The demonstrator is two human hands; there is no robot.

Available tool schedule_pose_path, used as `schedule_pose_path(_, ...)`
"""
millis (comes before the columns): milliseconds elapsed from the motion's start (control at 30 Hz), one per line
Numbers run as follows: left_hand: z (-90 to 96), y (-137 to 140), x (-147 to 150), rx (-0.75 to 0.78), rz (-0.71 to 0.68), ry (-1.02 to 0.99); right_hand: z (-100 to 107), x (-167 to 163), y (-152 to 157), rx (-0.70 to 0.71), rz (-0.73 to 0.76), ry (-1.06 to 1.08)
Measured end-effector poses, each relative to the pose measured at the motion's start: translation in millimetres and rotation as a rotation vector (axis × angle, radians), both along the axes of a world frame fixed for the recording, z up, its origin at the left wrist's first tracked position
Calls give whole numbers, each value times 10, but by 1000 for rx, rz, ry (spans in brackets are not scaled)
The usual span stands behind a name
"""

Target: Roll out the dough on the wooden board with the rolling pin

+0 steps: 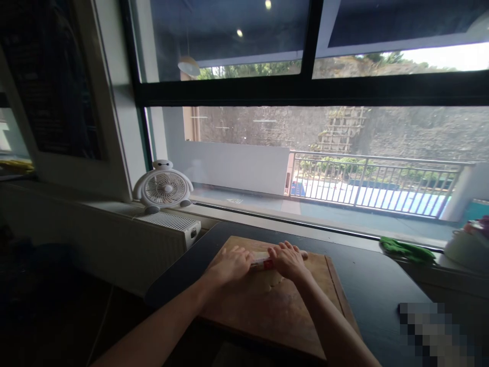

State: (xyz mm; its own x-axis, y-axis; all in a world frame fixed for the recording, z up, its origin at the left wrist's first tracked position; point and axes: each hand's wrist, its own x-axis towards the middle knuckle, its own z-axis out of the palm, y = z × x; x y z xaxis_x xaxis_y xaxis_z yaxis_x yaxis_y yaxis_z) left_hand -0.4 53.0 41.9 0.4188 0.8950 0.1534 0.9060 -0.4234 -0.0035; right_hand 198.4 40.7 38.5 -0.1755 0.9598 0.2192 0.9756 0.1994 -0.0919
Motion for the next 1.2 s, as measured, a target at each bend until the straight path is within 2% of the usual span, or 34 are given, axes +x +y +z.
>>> schedule_pose_path(167, -96, -483, 52, 144, -52, -82, -217, 129, -450, 69, -59, 33)
schedule_pose_path(267, -109, -566, 63, 177, -86, -87, -254, 144, -517, 72, -62, 39)
schedule_pose_path(367, -61, -409, 72, 140, -54, -61, -170, 92, -388, 71, -53, 43)
schedule_pose_path(567, 66, 178, 48, 11, 57, -19, 67, -61, 147, -4, -31, 19)
schedule_pose_path(700, 52, 264, 21, -13, 55, -22, 79, -86, 274, -34, -34, 15)
schedule_pose_path(867, -24, -95, 75, 32, 39, -66, -60, 3, -65, 12, -37, 36)
schedule_pose_path(1033, -108, -575, 125, 171, -29, -125, -216, 173, -540, 40, -32, 50)
schedule_pose_path(1133, -144, -733, 119, 223, -100, -157, -249, 271, -646, 12, 9, 45)
schedule_pose_path(1200, -138, -732, 123, 236, -114, -163, -228, 299, -599, -14, 34, 37)
